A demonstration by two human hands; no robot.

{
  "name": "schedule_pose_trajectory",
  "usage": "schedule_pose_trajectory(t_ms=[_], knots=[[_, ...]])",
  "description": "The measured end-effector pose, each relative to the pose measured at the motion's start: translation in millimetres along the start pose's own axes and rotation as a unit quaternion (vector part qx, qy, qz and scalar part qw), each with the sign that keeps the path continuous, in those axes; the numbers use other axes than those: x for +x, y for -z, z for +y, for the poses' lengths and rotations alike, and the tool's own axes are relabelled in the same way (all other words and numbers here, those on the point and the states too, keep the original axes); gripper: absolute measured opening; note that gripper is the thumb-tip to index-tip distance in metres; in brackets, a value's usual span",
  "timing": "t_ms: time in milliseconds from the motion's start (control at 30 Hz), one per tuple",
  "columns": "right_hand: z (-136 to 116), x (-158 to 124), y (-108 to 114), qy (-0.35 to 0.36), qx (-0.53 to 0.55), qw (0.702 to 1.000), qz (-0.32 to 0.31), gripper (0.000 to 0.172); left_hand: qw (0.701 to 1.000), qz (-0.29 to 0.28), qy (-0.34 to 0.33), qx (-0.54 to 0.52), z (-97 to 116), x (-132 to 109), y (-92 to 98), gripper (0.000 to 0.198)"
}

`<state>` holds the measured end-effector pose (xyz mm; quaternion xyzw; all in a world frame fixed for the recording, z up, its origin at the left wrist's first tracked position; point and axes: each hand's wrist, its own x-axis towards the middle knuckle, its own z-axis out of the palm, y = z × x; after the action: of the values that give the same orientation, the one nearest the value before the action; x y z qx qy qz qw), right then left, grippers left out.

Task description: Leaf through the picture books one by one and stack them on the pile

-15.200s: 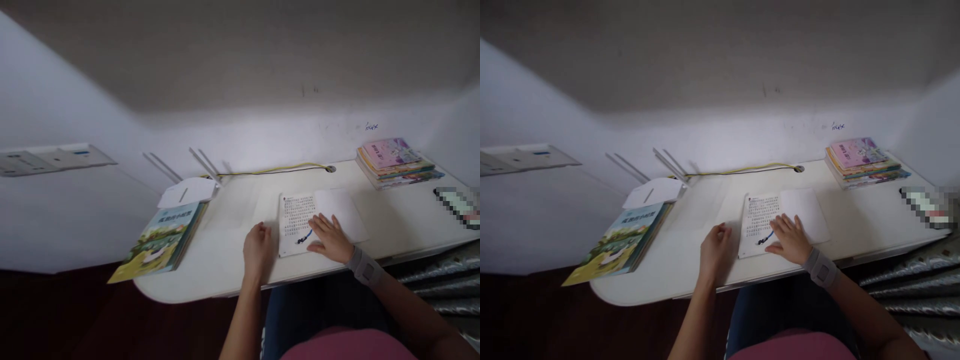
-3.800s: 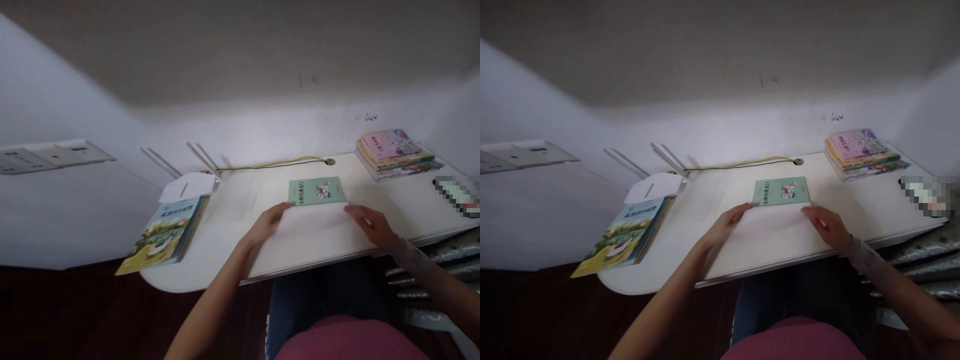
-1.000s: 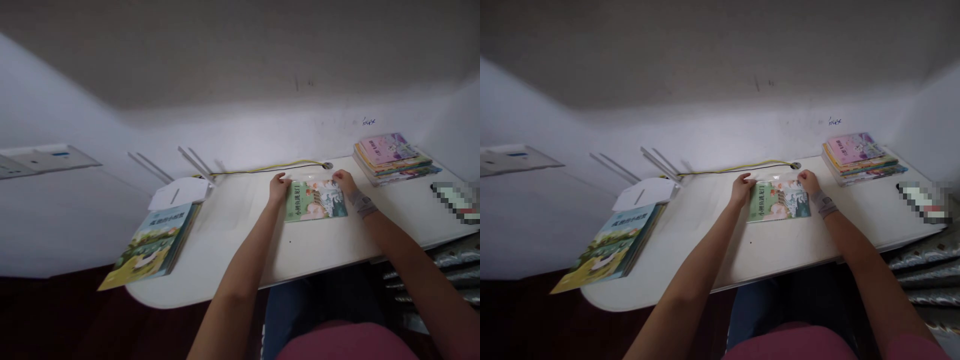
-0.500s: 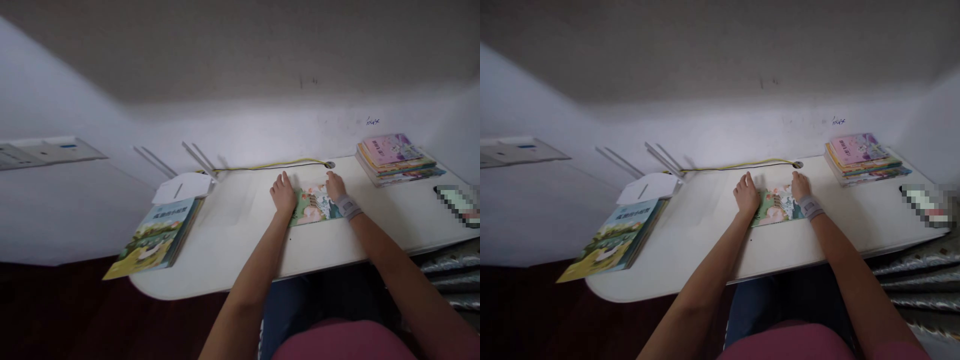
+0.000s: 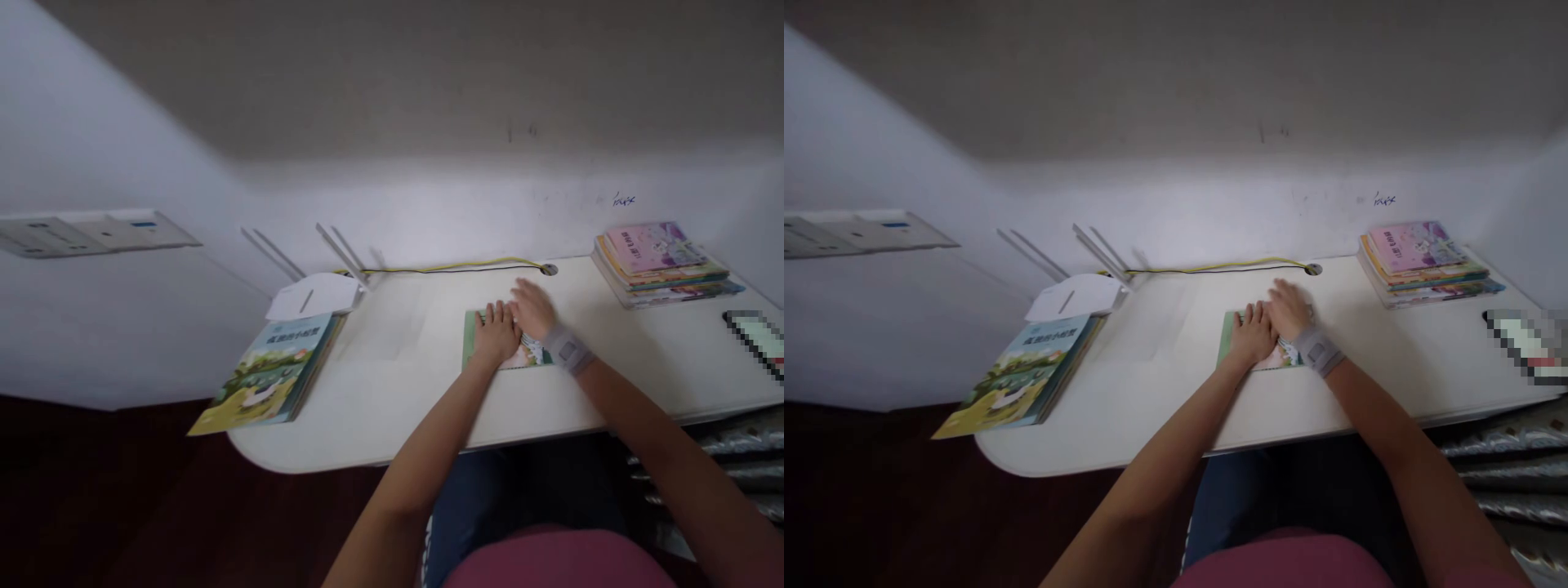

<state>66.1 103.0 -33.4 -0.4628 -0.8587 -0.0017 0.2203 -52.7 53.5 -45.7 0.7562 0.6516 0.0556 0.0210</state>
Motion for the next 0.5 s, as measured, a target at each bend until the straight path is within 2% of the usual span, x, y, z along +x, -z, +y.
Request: schedule_pose_trajectory(t_ms=[100,167,300,400,500], knots=[[-24.2,-5.6,-15.3,0.083,0.033,0.995,-0.034,0.044,1.000,-0.019,-0.023,0.007,-3.7,-1.7,1.4,0.069],[-24.2,-12.3,-19.2,0.101,0.030,0.993,-0.049,0.046,0.999,-0.018,-0.032,0.004,-7.7,-2.5,3.5,0.066],[4.7,-27.0,-9.5,0.072,-0.041,0.993,-0.079,0.054,1.000,-0.002,-0.029,-0.007,-19.1,-2.9,8.6,0.054],[29.0,-37.2,0.7,0.025,-0.079,0.993,-0.085,0.050,1.000,0.013,0.019,-0.017,-31.2,-5.1,9.9,0.056],[42.0,-43.2,5.8,0.000,-0.087,0.992,-0.088,0.048,0.997,0.012,0.076,-0.025,-45.3,-11.2,8.9,0.060]])
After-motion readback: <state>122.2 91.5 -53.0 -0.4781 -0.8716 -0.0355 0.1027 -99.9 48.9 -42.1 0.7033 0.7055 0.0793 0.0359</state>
